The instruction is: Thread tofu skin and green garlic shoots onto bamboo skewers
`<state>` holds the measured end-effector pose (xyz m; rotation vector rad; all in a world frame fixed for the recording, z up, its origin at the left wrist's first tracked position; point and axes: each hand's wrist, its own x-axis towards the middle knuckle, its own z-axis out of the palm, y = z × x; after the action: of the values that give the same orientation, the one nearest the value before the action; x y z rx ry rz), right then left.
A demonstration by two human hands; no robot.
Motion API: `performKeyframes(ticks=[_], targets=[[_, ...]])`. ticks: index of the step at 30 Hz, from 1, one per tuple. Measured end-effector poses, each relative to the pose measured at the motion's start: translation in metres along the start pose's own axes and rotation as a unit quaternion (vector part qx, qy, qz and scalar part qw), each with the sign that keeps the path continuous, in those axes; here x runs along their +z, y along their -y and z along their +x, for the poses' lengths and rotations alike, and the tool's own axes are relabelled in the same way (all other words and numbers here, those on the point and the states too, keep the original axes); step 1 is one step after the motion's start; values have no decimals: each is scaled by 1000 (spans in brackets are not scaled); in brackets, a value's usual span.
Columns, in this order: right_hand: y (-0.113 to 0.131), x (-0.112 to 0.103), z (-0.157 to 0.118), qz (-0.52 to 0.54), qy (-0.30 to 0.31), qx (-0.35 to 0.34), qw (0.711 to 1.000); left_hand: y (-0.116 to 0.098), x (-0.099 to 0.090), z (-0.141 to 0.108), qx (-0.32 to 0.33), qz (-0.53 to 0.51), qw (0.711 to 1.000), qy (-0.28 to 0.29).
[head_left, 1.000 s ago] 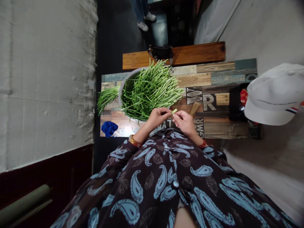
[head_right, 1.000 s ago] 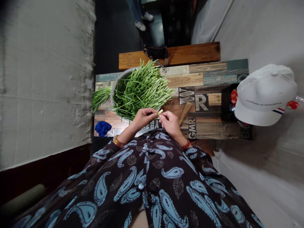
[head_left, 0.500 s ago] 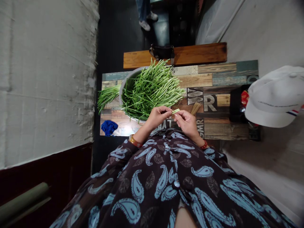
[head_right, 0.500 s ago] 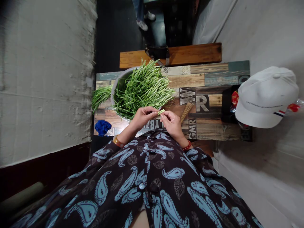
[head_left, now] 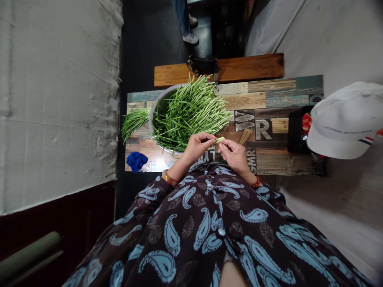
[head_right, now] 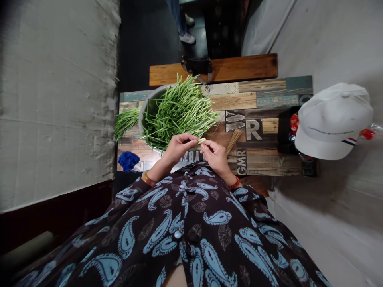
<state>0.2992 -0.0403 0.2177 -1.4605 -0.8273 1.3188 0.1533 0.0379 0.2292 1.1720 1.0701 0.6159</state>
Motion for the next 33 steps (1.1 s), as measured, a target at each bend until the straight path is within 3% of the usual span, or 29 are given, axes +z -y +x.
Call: performKeyframes(ticks=[15,20,23,26,33], targets=[[-16,2,0,36,-7,25,999,15,7,-4,-41,9,999,31],[-21,-2,2,37,-27,36,998,23,-7,7,-70,1,997,28],[-24,-5,3,27,-42,44,998,37,-24,27,-58,79,995,-29],[-27,-6,6,21,-48,43,998,55,-35,48,-10,226,972,-60],[-27,-7,10,16,-40,42,998,77,-28,71,68,446,892,-8]])
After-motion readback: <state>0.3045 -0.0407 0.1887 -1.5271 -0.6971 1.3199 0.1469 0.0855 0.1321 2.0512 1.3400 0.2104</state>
